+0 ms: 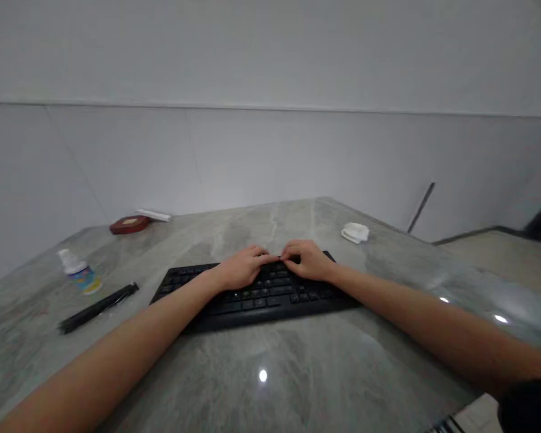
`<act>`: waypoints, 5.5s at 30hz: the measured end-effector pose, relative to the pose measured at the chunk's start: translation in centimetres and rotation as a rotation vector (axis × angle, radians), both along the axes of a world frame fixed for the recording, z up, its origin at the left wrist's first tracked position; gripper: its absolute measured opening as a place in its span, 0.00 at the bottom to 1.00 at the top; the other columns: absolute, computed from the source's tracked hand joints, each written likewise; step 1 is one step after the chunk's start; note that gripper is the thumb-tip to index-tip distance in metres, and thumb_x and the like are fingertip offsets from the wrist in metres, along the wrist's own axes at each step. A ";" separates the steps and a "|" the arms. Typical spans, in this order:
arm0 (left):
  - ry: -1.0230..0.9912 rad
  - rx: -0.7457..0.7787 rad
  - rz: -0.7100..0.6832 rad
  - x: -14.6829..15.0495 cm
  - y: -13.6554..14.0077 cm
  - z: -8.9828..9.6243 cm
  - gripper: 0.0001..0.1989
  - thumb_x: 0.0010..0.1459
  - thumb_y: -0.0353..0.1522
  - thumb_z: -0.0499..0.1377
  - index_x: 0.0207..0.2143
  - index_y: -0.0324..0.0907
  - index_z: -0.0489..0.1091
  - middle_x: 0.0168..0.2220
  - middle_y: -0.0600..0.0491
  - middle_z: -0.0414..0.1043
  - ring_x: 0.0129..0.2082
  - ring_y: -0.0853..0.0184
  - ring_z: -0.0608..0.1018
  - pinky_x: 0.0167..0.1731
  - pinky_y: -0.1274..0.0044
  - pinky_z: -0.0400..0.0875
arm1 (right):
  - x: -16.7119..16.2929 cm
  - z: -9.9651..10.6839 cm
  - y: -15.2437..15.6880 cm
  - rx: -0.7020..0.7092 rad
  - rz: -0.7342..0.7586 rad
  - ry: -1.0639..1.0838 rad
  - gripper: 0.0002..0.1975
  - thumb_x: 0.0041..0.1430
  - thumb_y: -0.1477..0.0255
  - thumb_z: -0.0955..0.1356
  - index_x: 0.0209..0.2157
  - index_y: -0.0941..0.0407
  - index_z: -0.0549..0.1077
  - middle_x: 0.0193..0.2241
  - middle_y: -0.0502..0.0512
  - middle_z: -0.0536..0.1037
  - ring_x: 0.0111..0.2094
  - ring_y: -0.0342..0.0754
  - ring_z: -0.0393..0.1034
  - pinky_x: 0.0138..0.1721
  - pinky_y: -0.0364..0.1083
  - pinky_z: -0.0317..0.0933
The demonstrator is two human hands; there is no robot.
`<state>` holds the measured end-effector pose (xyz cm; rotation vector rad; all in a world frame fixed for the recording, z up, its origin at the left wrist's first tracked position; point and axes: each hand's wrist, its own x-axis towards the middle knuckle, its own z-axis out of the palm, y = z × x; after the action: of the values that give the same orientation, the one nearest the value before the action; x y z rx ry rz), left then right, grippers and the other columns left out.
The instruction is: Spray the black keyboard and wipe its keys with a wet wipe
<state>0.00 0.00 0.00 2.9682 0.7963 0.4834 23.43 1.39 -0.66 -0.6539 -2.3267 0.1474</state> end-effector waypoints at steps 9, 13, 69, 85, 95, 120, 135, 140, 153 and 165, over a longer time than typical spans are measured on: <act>0.012 -0.005 0.019 0.0 0.0 0.1 0.28 0.56 0.19 0.46 0.58 0.44 0.61 0.48 0.47 0.67 0.49 0.61 0.69 0.52 0.66 0.66 | 0.0 -0.1 -0.1 -0.030 -0.069 -0.030 0.05 0.53 0.79 0.67 0.30 0.58 0.76 0.29 0.54 0.79 0.32 0.46 0.72 0.37 0.44 0.65; 0.015 -0.018 0.036 0.0 -0.1 0.2 0.28 0.56 0.20 0.47 0.58 0.44 0.61 0.49 0.47 0.67 0.50 0.61 0.69 0.53 0.66 0.65 | 0.0 0.0 -0.1 -0.040 -0.069 -0.046 0.04 0.54 0.78 0.68 0.30 0.58 0.76 0.29 0.54 0.78 0.32 0.46 0.72 0.37 0.44 0.64; 0.036 -0.104 0.106 0.4 -0.6 0.9 0.24 0.58 0.21 0.46 0.55 0.42 0.64 0.49 0.47 0.67 0.49 0.62 0.71 0.53 0.69 0.66 | 6.2 -0.7 6.5 -0.290 -0.748 -0.187 0.07 0.50 0.75 0.70 0.29 0.59 0.81 0.29 0.60 0.81 0.33 0.52 0.75 0.36 0.45 0.64; 0.029 -0.093 0.127 0.4 -0.6 0.8 0.23 0.58 0.22 0.46 0.55 0.42 0.64 0.45 0.48 0.68 0.46 0.63 0.72 0.51 0.71 0.67 | 2.9 2.1 1.2 -0.293 -0.167 -0.126 0.09 0.56 0.71 0.68 0.36 0.55 0.80 0.30 0.50 0.81 0.30 0.43 0.73 0.35 0.41 0.63; 0.004 -0.085 0.109 0.3 -0.4 0.6 0.24 0.58 0.22 0.47 0.55 0.42 0.65 0.45 0.47 0.68 0.45 0.62 0.72 0.50 0.69 0.67 | 2.9 1.7 1.5 -0.296 -0.169 -0.065 0.07 0.56 0.71 0.68 0.34 0.55 0.79 0.30 0.50 0.81 0.31 0.43 0.73 0.36 0.42 0.63; 0.063 -0.067 0.151 0.5 -0.5 0.7 0.22 0.60 0.23 0.46 0.55 0.39 0.65 0.44 0.46 0.69 0.44 0.62 0.72 0.49 0.71 0.68 | 3.6 2.7 1.3 -0.302 -0.012 -0.265 0.06 0.54 0.70 0.70 0.34 0.57 0.79 0.30 0.52 0.78 0.31 0.44 0.70 0.35 0.42 0.61; 0.024 0.056 0.391 4.3 -5.3 -0.4 0.19 0.67 0.32 0.45 0.55 0.35 0.65 0.56 0.42 0.65 0.57 0.56 0.66 0.58 0.66 0.59 | 4.0 2.2 1.7 -0.135 -0.054 -0.281 0.09 0.59 0.68 0.67 0.33 0.57 0.79 0.29 0.54 0.79 0.31 0.45 0.71 0.35 0.43 0.61; 0.112 -0.026 0.296 6.6 -9.8 -0.5 0.35 0.66 0.47 0.42 0.64 0.29 0.50 0.66 0.34 0.44 0.66 0.43 0.46 0.62 0.53 0.46 | 4.3 1.9 1.8 -0.042 0.000 -0.278 0.11 0.61 0.68 0.66 0.31 0.57 0.78 0.29 0.56 0.78 0.31 0.45 0.71 0.36 0.43 0.62; 0.186 -0.110 -0.153 7.3 -12.7 1.1 0.30 0.67 0.44 0.41 0.64 0.32 0.50 0.67 0.41 0.43 0.66 0.47 0.45 0.61 0.49 0.44 | 4.1 1.5 1.4 -0.028 -0.015 -0.276 0.10 0.61 0.73 0.64 0.34 0.58 0.78 0.30 0.56 0.76 0.32 0.46 0.70 0.37 0.44 0.62; 0.171 -0.118 -0.147 7.3 -12.8 1.4 0.29 0.67 0.43 0.43 0.64 0.35 0.50 0.67 0.42 0.44 0.66 0.47 0.46 0.61 0.50 0.44 | 3.0 1.0 1.4 -0.294 -0.248 -0.099 0.08 0.57 0.71 0.67 0.31 0.58 0.79 0.27 0.53 0.77 0.28 0.44 0.68 0.33 0.43 0.59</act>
<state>7.29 -12.76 1.43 2.9568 0.5884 0.1716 26.44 2.78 0.38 -1.1118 -2.3141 0.3535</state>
